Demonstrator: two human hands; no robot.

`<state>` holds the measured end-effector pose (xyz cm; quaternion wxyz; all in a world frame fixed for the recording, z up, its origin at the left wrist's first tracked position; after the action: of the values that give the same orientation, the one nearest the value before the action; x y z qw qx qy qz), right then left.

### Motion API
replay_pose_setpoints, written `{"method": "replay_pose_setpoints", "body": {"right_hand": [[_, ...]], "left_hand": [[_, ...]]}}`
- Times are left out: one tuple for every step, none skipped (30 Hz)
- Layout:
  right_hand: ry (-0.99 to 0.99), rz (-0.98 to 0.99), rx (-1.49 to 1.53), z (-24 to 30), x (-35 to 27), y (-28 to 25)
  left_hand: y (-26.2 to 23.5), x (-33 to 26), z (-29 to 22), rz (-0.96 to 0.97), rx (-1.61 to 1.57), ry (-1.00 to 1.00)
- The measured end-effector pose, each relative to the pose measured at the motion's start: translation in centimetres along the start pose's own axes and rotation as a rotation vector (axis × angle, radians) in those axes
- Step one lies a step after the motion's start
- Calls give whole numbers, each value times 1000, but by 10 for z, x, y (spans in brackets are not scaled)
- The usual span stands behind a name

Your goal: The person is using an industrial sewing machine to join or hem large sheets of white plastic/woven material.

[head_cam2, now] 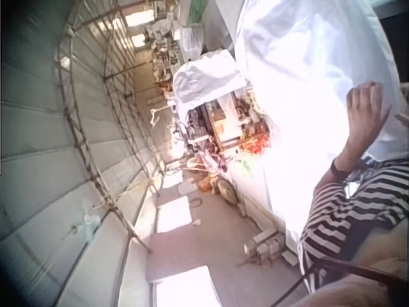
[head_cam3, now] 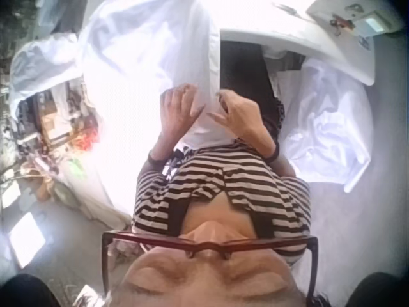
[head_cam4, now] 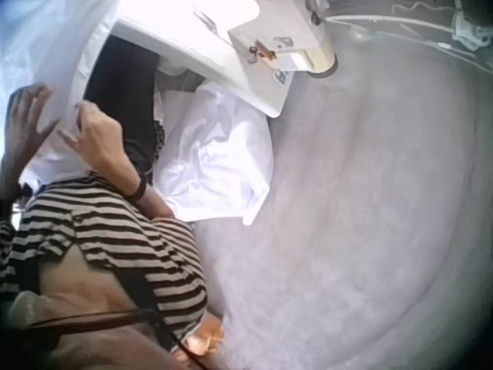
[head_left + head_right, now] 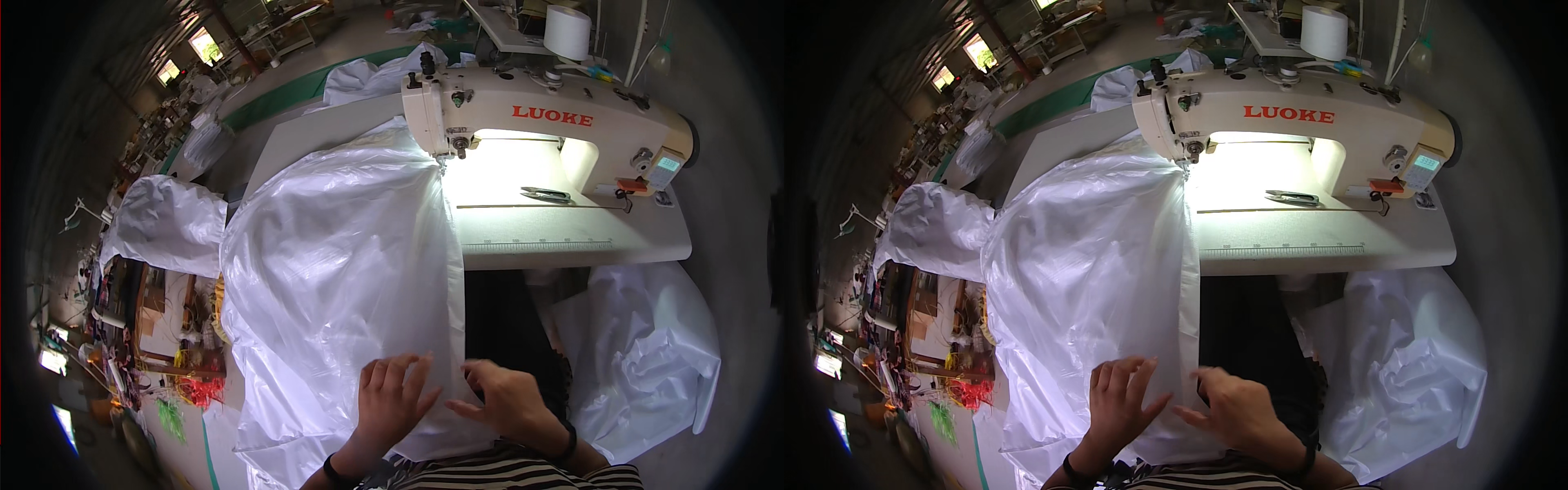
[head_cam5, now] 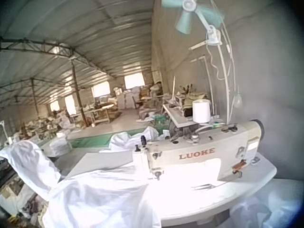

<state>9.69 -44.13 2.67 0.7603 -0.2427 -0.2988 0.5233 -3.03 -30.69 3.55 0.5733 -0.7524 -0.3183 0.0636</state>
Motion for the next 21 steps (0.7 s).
{"method": "replay_pose_setpoints", "body": {"right_hand": [[73,23,-9,-3,-2,5],[52,59,35,-6,-4,12],[55,91,53,-12,-8,16],[117,81,173,-21,-15,17],[74,52,198,-25,-22,15],[147,35,260,-34,-30,14],[262,49,312,-42,-39,16],[241,26,310,-46,-44,15],[227,7,301,-49,-48,16],[240,-3,350,-51,-52,18],[243,-23,405,-53,-54,20],[259,-15,400,-55,-56,22],[269,-30,474,-56,-56,24],[289,-46,553,-58,-57,25],[283,-49,546,-59,-58,24],[302,-53,552,-61,-59,23],[317,-50,564,-63,-60,22],[322,-54,558,-64,-60,21],[346,24,515,-65,-61,21],[377,93,445,-66,-61,22],[368,100,468,-66,-61,22]], "left_hand": [[10,5,2,17,88,11],[19,8,8,58,186,-13],[24,11,12,27,182,19],[31,13,19,48,191,-26],[36,16,26,57,197,-79],[41,17,30,80,199,-69],[44,19,32,60,229,-35],[46,19,31,39,259,15],[47,19,31,36,250,-1],[47,18,28,29,199,8],[47,18,25,45,153,8],[46,17,20,26,145,21],[47,16,17,122,-109,-16],[48,16,14,195,-372,-69],[51,16,10,222,-365,-50],[51,18,8,139,-239,-51],[52,20,8,67,-112,-68],[54,23,9,57,-115,-54],[58,26,13,54,13,-87],[60,31,17,51,144,-112],[61,34,20,46,140,-118]]}}
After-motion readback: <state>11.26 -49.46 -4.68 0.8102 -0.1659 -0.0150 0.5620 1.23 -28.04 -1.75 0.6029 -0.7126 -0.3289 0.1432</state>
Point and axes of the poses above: each hand's wrist, its own x-axis towards the middle knuckle, its own y-axis out of the palm, z = x × y, the point moved 4 cm from there along x, towards the middle knuckle, and after that the axes turned 15 degrees about -y, right-handed, at the moved point
